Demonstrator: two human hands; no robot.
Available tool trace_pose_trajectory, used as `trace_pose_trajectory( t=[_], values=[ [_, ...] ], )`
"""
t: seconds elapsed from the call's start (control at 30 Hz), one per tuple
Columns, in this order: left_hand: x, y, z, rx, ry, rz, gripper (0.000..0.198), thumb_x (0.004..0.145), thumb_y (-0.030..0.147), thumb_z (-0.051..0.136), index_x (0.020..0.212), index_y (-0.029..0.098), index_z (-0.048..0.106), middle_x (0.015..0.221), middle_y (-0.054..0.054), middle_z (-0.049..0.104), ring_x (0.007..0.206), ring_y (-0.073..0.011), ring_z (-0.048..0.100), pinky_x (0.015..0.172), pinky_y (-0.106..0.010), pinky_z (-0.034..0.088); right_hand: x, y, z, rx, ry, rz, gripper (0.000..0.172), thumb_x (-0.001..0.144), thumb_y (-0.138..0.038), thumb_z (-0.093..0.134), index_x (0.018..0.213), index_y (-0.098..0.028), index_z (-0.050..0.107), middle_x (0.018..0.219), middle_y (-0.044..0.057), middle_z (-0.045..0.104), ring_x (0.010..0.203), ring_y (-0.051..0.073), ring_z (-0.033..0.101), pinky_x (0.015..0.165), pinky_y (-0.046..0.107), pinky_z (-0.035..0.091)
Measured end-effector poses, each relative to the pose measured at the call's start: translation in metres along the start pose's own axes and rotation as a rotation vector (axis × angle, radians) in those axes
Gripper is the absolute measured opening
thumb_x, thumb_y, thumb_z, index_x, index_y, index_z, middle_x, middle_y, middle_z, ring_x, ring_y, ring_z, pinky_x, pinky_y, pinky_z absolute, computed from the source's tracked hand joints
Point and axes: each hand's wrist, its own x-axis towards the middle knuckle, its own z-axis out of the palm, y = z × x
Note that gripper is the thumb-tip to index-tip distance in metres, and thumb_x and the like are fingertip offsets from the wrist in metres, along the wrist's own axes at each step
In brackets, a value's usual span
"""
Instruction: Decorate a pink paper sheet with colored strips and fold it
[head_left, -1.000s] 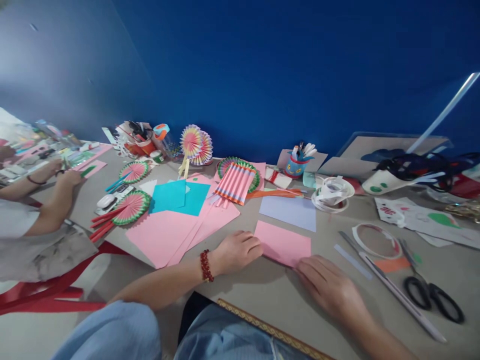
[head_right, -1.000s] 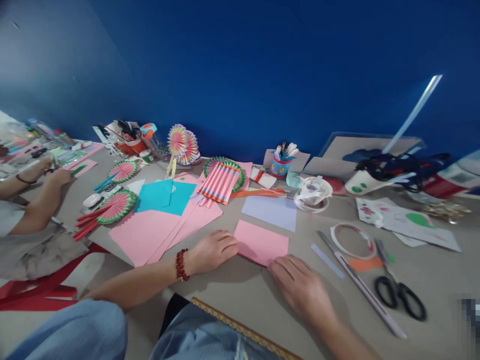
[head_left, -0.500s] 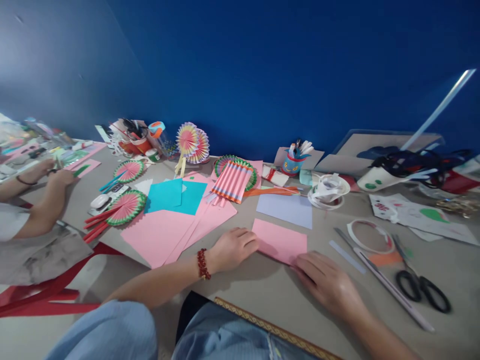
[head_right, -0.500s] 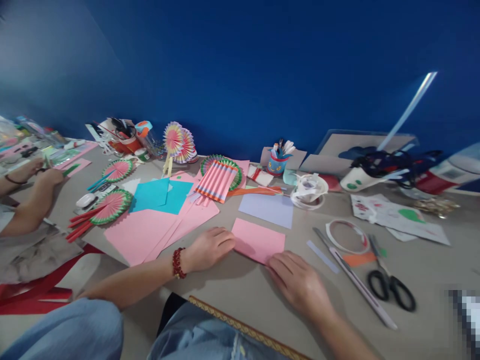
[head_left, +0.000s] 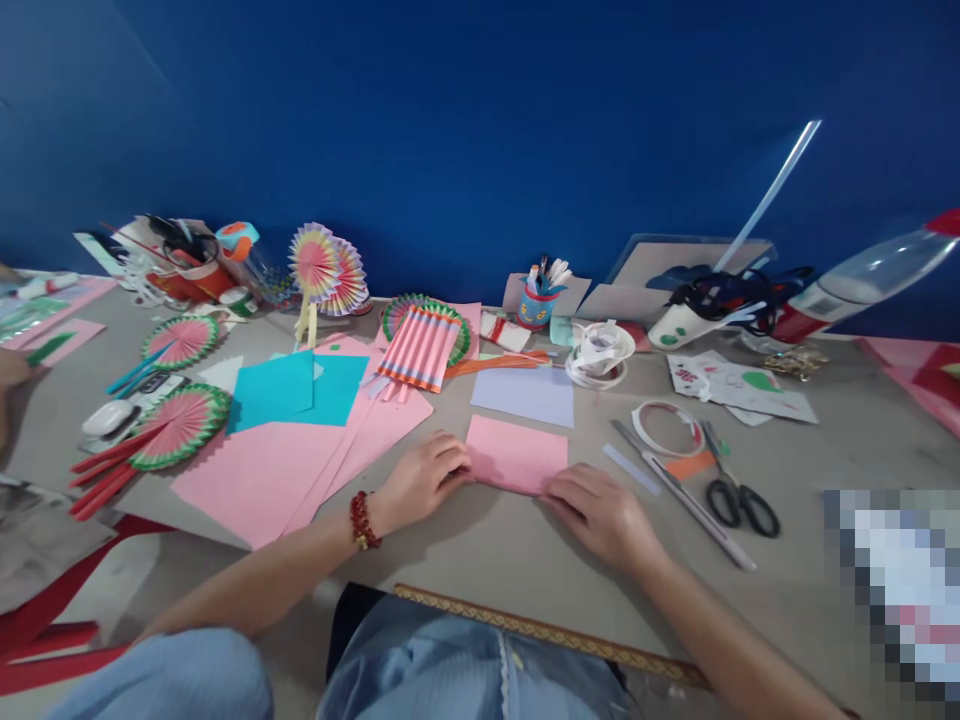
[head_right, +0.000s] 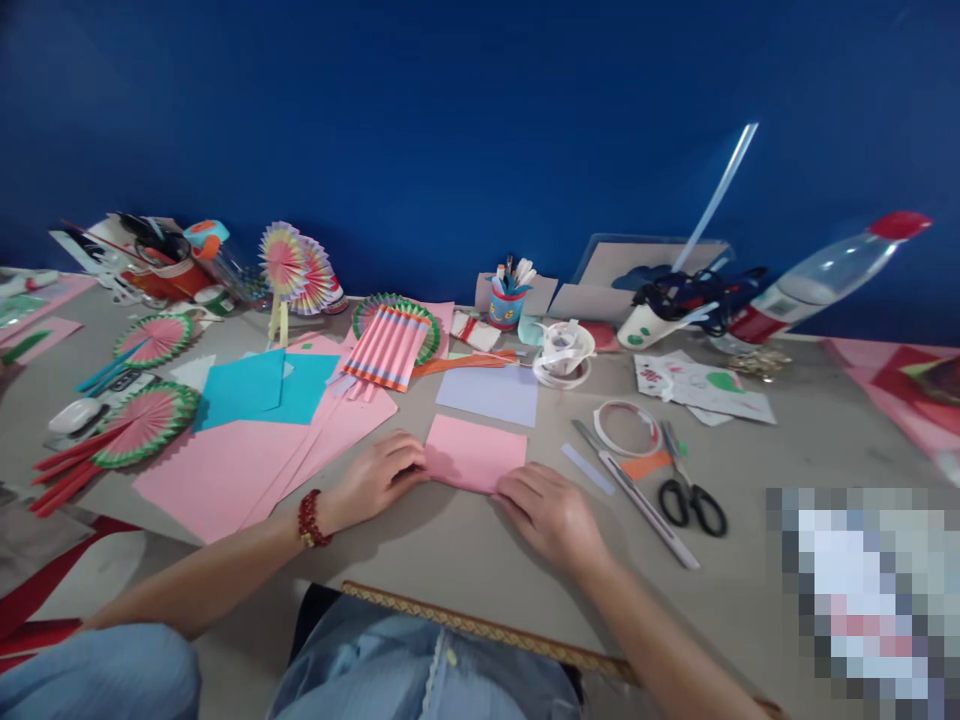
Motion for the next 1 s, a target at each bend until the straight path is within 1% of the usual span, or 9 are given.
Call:
trace_pose_trajectory(
  t=[0.13,0.23,0.33,0.47,0.63,0.77,0.9,1.0],
  values=[
    [0.004,0.0,-0.002,-0.007,-0.034,-0.044,0.015,0.099,0.028,0.052,0.089,0.018,0.059,0.09,-0.004,0.064,0.089,-0.019,0.057,0.079,-0.031,0.046,0.002,0.001,-0.001,0.052,0.018,0.02,0.01,0.096,-0.02,0.055,0.095,-0.021,0.064,0.089,0.005,0.071,0.081,0.018,0.063,0.079,0.033,0.049],
    [0.01,0.003,-0.006,-0.003,-0.066,-0.072,0.013,0.098,0.028,0.054,0.091,0.018,0.06,0.09,-0.004,0.065,0.089,-0.0192,0.059,0.08,-0.031,0.045,0.003,0.002,-0.002,0.052,0.028,0.039,0.01,0.095,-0.019,0.055,0.093,-0.021,0.064,0.087,0.005,0.07,0.08,0.019,0.062,0.078,0.034,0.048],
    [0.016,0.006,-0.012,0.0,-0.121,-0.121,0.009,0.097,0.026,0.057,0.095,0.019,0.062,0.094,-0.004,0.068,0.091,-0.0193,0.062,0.083,-0.031,0.045,0.004,0.002,-0.002,0.063,0.02,0.079,0.01,0.096,-0.02,0.055,0.092,-0.021,0.064,0.087,0.005,0.07,0.08,0.019,0.061,0.076,0.034,0.047],
    [0.023,0.006,-0.017,0.01,-0.191,-0.153,0.009,0.095,0.023,0.058,0.09,0.019,0.064,0.094,-0.003,0.069,0.091,-0.0188,0.063,0.083,-0.03,0.044,0.006,0.0,-0.003,0.064,0.001,0.137,0.012,0.096,-0.022,0.054,0.091,-0.022,0.064,0.088,0.005,0.069,0.082,0.02,0.06,0.076,0.034,0.046],
    [0.029,0.0,-0.016,0.012,-0.207,-0.167,0.014,0.095,0.025,0.058,0.085,0.019,0.065,0.092,-0.003,0.066,0.084,-0.0168,0.062,0.078,-0.027,0.045,0.006,0.001,-0.002,0.065,0.0,0.187,0.014,0.097,-0.026,0.054,0.089,-0.022,0.064,0.087,0.005,0.068,0.083,0.021,0.06,0.076,0.035,0.046],
    [0.033,-0.007,-0.014,-0.009,-0.255,-0.156,0.01,0.093,0.025,0.06,0.086,0.021,0.065,0.088,0.0,0.067,0.084,-0.0161,0.062,0.077,-0.026,0.043,0.002,0.006,0.001,0.059,-0.01,0.23,0.014,0.097,-0.031,0.054,0.092,-0.021,0.063,0.088,0.006,0.068,0.084,0.022,0.06,0.077,0.035,0.047],
    [0.037,-0.01,-0.014,-0.008,-0.255,-0.189,0.006,0.091,0.023,0.059,0.088,0.021,0.064,0.088,0.001,0.068,0.08,-0.0152,0.062,0.071,-0.025,0.042,0.004,0.009,0.002,0.045,-0.03,0.226,0.016,0.097,-0.033,0.053,0.092,-0.021,0.063,0.088,0.006,0.068,0.084,0.021,0.06,0.076,0.034,0.046],
    [0.04,-0.011,-0.015,0.005,-0.258,-0.203,0.006,0.089,0.022,0.06,0.084,0.021,0.064,0.089,0.001,0.069,0.083,-0.0155,0.062,0.073,-0.024,0.041,0.008,0.009,0.001,0.024,-0.027,0.211,0.016,0.097,-0.032,0.052,0.091,-0.021,0.062,0.088,0.006,0.068,0.082,0.021,0.061,0.075,0.034,0.046]
  ],
)
